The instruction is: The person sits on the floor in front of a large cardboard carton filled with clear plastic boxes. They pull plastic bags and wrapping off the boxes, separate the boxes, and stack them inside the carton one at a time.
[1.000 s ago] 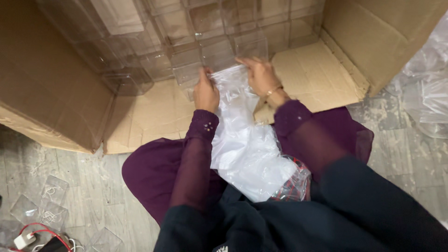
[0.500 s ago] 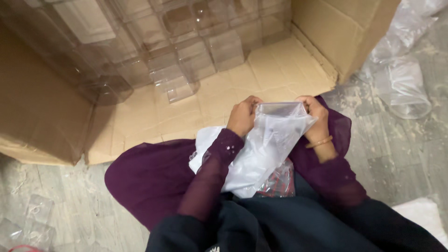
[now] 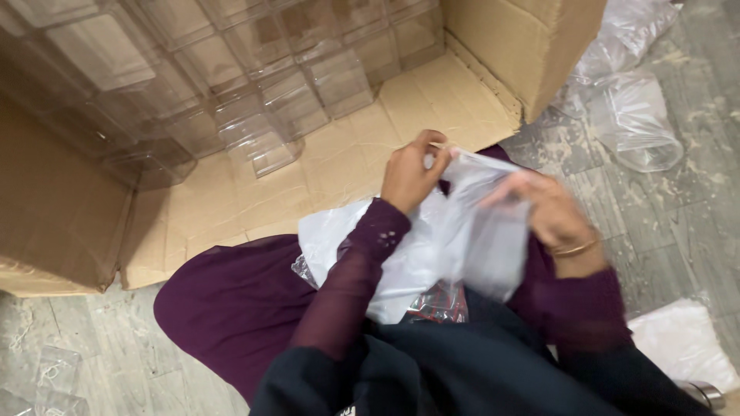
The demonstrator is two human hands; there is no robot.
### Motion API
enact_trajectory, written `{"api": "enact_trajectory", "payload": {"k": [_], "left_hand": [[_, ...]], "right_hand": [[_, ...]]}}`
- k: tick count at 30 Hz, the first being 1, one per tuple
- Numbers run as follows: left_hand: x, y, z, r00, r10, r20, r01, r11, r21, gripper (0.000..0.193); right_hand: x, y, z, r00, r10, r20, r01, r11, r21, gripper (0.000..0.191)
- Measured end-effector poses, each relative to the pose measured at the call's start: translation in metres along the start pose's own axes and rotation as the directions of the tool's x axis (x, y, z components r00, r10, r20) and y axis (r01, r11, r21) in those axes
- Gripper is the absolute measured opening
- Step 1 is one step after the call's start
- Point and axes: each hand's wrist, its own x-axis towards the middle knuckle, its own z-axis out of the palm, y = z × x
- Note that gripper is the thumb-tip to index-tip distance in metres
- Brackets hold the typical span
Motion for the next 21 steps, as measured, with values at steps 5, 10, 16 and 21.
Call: {"api": "enact_trajectory", "payload": {"k": [5, 10, 16, 21], "left_hand": [[0.001, -0.054, -0.019, 0.995, -0.099, 0.008, 0.095, 0.924, -0.371, 0.041], [-0.007, -0.079, -0.054, 0.975, -0.182, 0.13, 0.222, 0.732, -0.644, 0.03], [-0.014, -0.054, -0.063, 0.964, -0.238, 0.12, 0.262, 0.763, -0.591, 0.038], [-0.012, -0.033, -0.058, 0.967, -0.206, 0.151, 0.254, 0.726, -0.639, 0.038]], "right_hand": [[0.017, 0.052, -0.142, 0.737, -0.144, -0.66, 0.249, 0.966, 0.068, 0.035], [0.08, 0.052, -0.226, 0.526, 0.038, -0.85, 0.484, 0.808, 0.335, 0.025], [0.108, 0.024, -0.155, 0.676, -0.168, -0.718, 0.451, 0.864, 0.222, 0.015], [0.078, -0.005, 0.002, 0.794, -0.43, -0.43, 0.523, 0.843, 0.123, 0.016]]}}
